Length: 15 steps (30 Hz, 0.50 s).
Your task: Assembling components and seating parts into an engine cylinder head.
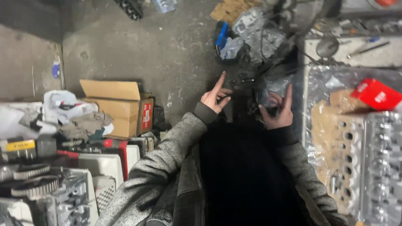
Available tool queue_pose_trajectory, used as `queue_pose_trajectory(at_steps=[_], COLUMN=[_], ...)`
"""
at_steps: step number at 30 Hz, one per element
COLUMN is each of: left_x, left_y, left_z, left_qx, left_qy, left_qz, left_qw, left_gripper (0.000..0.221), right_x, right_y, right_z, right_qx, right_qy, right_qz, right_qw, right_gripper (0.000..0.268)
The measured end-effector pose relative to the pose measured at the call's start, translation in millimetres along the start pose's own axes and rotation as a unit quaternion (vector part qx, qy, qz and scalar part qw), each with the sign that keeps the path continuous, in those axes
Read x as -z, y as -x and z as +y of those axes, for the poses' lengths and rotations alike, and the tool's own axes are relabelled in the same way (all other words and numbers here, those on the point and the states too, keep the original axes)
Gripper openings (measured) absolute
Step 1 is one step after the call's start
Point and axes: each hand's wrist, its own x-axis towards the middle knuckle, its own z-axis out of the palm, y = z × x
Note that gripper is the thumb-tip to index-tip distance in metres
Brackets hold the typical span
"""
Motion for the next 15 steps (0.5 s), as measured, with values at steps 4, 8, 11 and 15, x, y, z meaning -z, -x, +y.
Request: queue_pose_trajectory(at_steps=[4, 8, 11, 15], left_x=[11, 21, 25, 18], left_y=[3, -9, -18, -35], left_z=[-6, -10, -9, -1], left_qx=[0.009, 0.030, 0.050, 0.047], left_qy=[0.049, 0.036, 0.028, 0.043], left_qz=[0.071, 0.175, 0.238, 0.271], left_qw=[0.996, 0.984, 0.970, 0.960], left_gripper=[0.098, 0.100, 0.099, 0.093], right_x=[-13, -34, -53, -58], right_y=[-41, -101, -132, -162], right_z=[19, 30, 37, 35], right_qx=[-0.001, 0.013, 0.082, 0.057], right_qy=[-0.053, -0.083, -0.054, -0.080], right_qz=[-0.085, -0.127, -0.150, -0.211], right_qw=[0.995, 0.988, 0.984, 0.973], right_gripper=[0.108, 0.108, 0.106, 0.109])
